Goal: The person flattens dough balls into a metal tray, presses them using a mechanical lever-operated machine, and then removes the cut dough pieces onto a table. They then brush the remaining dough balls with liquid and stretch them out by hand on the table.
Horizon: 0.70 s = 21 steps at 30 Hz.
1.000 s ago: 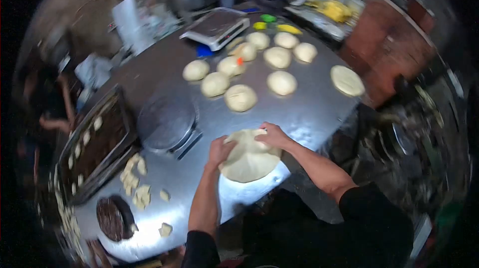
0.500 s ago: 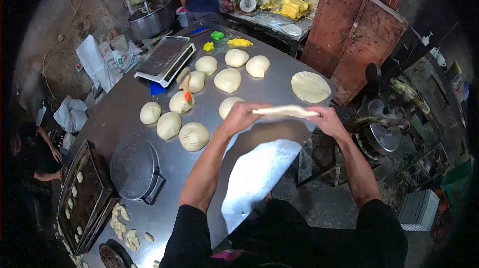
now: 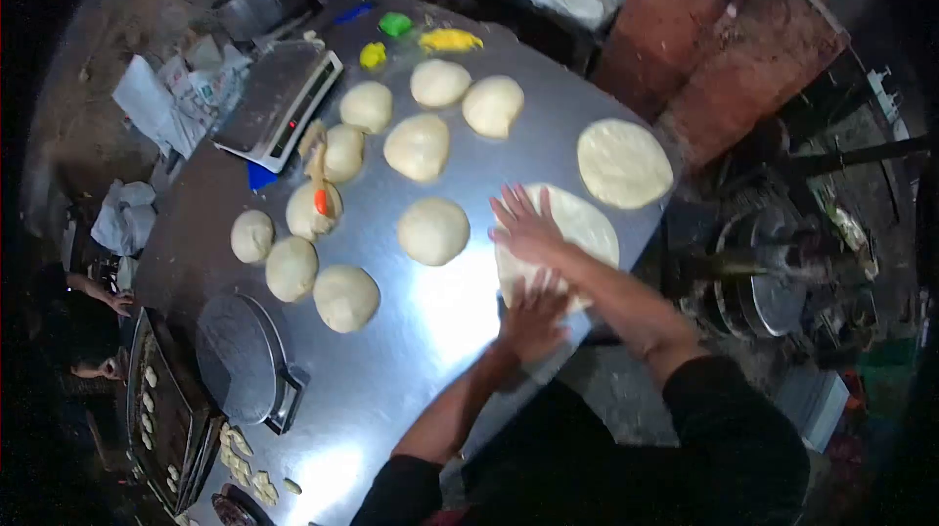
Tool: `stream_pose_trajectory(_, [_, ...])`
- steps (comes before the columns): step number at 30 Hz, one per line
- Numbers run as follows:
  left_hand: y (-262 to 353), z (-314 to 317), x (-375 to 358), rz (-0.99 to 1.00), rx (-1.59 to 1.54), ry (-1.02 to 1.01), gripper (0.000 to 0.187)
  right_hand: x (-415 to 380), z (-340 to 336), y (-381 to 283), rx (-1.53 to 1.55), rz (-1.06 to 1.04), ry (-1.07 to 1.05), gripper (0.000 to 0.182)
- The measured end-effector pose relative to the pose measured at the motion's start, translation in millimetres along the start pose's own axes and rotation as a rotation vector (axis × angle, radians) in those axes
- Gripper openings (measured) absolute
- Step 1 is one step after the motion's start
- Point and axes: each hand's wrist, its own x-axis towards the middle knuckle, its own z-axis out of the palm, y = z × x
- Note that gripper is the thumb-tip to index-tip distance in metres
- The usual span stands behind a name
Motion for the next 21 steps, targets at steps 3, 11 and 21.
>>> stream_pose_trajectory(3, [-9,-21,5,0.058,0.036,0.106,0.067,-24,-28,41,0.087,-0.039,0.01,0.065])
stream_pose_trajectory(11, [-169,-136,21,-0.531,0.015,0.708,0.039,-58,-33,62,0.188,0.036,0.265,0.05])
stream_pose_trajectory(21, [-66,-144,-94,-0.502,-0.734,0.862,0.03,-110,49,-145,1.848,0.324,0.289,0.054])
